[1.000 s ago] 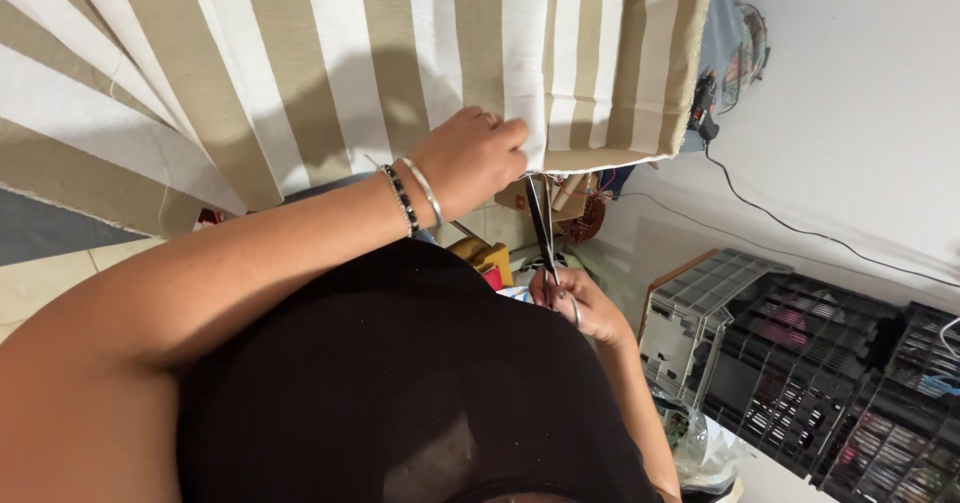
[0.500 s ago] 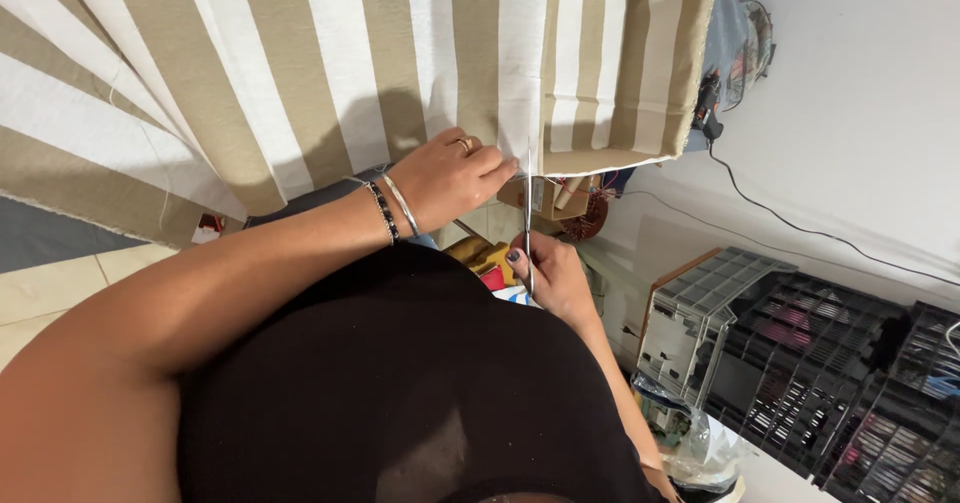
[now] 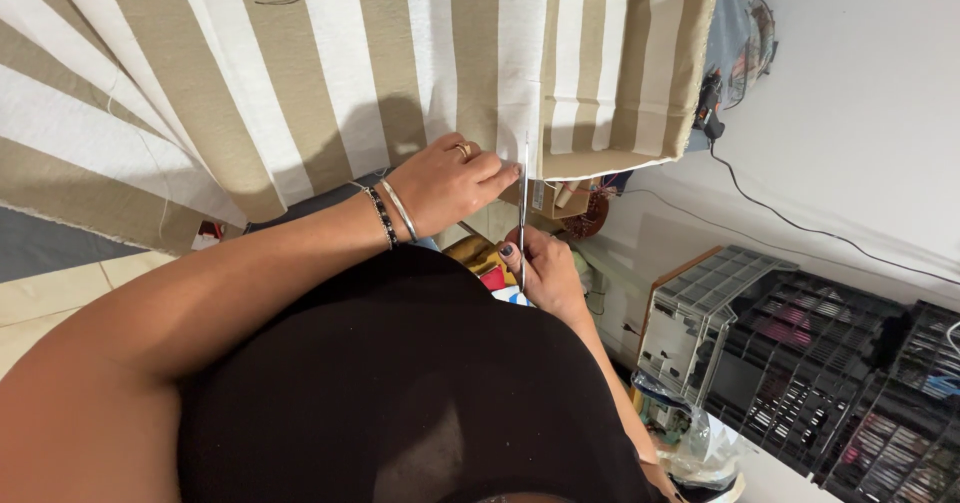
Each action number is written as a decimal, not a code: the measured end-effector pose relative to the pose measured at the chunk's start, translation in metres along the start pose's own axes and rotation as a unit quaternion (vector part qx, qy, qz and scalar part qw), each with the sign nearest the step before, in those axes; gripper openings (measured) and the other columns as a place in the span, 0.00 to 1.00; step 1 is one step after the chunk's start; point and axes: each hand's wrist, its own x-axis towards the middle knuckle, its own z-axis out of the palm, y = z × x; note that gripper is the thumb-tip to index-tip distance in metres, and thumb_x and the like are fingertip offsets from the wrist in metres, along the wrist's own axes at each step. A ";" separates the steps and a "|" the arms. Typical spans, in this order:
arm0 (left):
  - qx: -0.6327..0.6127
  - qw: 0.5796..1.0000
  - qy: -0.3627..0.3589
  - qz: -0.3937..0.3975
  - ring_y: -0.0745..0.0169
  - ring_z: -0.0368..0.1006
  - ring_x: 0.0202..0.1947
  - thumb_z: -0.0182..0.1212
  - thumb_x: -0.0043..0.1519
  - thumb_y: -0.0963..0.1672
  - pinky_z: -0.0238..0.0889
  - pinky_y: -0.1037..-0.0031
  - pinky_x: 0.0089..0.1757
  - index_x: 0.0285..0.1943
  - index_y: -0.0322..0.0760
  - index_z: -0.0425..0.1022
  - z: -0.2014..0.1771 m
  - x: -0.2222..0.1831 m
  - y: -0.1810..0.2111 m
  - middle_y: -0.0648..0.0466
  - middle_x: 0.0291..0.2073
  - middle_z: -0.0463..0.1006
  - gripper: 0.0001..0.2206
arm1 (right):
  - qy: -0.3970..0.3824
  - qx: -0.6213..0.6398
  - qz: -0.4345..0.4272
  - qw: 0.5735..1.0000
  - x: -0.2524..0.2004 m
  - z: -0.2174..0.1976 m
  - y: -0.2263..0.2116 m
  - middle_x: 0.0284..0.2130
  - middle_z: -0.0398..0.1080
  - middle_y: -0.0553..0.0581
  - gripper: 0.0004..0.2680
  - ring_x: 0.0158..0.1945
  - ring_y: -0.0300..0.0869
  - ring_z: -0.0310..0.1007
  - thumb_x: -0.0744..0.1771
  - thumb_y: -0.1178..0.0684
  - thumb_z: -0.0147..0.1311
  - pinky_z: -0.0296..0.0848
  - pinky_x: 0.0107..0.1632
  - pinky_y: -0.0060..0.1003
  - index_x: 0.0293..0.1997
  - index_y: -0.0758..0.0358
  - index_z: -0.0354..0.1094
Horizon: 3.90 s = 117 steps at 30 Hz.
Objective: Lining a cardboard box with striped fabric by measuring, cutting, and fitting the material.
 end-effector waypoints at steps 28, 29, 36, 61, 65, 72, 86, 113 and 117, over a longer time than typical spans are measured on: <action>-0.035 0.999 0.007 -0.002 0.55 0.68 0.27 0.57 0.65 0.40 0.64 0.64 0.34 0.54 0.41 0.77 0.002 0.000 -0.002 0.56 0.30 0.62 0.10 | 0.012 -0.004 0.016 1.000 -0.004 0.006 0.005 0.23 0.70 0.66 0.16 0.34 0.64 0.73 0.70 0.35 0.50 0.74 0.42 0.53 0.38 0.59 0.73; -0.034 0.999 0.004 -0.004 0.56 0.68 0.27 0.57 0.66 0.40 0.64 0.65 0.34 0.54 0.41 0.77 0.001 0.001 -0.002 0.56 0.30 0.63 0.10 | 0.009 -0.013 0.020 1.000 -0.004 0.006 0.010 0.24 0.70 0.67 0.16 0.34 0.64 0.73 0.70 0.35 0.50 0.73 0.42 0.54 0.38 0.59 0.73; -0.039 0.999 0.008 -0.001 0.56 0.69 0.28 0.56 0.65 0.40 0.64 0.66 0.34 0.55 0.40 0.77 -0.001 -0.001 -0.004 0.56 0.29 0.63 0.11 | -0.005 -0.027 0.009 1.000 -0.005 0.013 0.031 0.25 0.69 0.68 0.17 0.36 0.64 0.74 0.69 0.33 0.50 0.73 0.43 0.53 0.40 0.57 0.72; -0.034 0.999 0.008 -0.007 0.57 0.69 0.28 0.57 0.65 0.39 0.65 0.67 0.35 0.55 0.41 0.78 0.000 -0.004 -0.004 0.57 0.29 0.63 0.12 | -0.001 -0.012 0.009 1.000 0.004 0.010 0.017 0.22 0.68 0.66 0.16 0.32 0.63 0.72 0.70 0.36 0.49 0.72 0.41 0.52 0.37 0.58 0.72; -0.035 0.999 0.008 -0.009 0.56 0.70 0.29 0.57 0.65 0.39 0.65 0.66 0.35 0.56 0.40 0.77 0.003 -0.006 -0.003 0.57 0.30 0.63 0.11 | 0.003 -0.015 0.027 1.000 0.001 0.010 0.010 0.22 0.69 0.65 0.17 0.33 0.62 0.72 0.70 0.35 0.49 0.73 0.42 0.52 0.35 0.59 0.72; -0.033 0.999 0.009 -0.011 0.58 0.69 0.27 0.56 0.65 0.40 0.65 0.66 0.34 0.58 0.39 0.77 0.005 -0.007 -0.004 0.57 0.29 0.63 0.13 | 0.009 -0.004 0.061 0.998 -0.001 0.010 -0.001 0.23 0.71 0.65 0.16 0.35 0.61 0.72 0.69 0.35 0.53 0.72 0.44 0.51 0.36 0.58 0.73; -0.032 0.999 0.027 -0.016 0.57 0.68 0.25 0.56 0.65 0.39 0.66 0.66 0.35 0.56 0.38 0.78 0.005 -0.007 -0.006 0.57 0.29 0.64 0.12 | 0.039 -0.016 0.093 0.995 -0.007 0.017 -0.001 0.19 0.71 0.63 0.16 0.32 0.59 0.74 0.68 0.35 0.56 0.73 0.41 0.48 0.34 0.57 0.74; -0.052 0.998 0.017 -0.019 0.56 0.71 0.27 0.56 0.66 0.40 0.67 0.65 0.37 0.55 0.37 0.78 0.002 -0.008 -0.007 0.55 0.30 0.67 0.11 | 0.022 -0.020 0.058 0.998 0.026 0.000 -0.017 0.16 0.72 0.57 0.18 0.28 0.55 0.74 0.70 0.34 0.50 0.72 0.38 0.46 0.32 0.58 0.72; -0.045 0.999 0.014 -0.020 0.57 0.71 0.28 0.56 0.66 0.40 0.67 0.66 0.37 0.54 0.37 0.78 0.005 -0.010 -0.008 0.56 0.29 0.66 0.10 | 0.044 -0.004 0.065 0.997 0.025 0.004 -0.022 0.14 0.71 0.56 0.17 0.25 0.52 0.73 0.70 0.36 0.53 0.72 0.36 0.43 0.30 0.57 0.72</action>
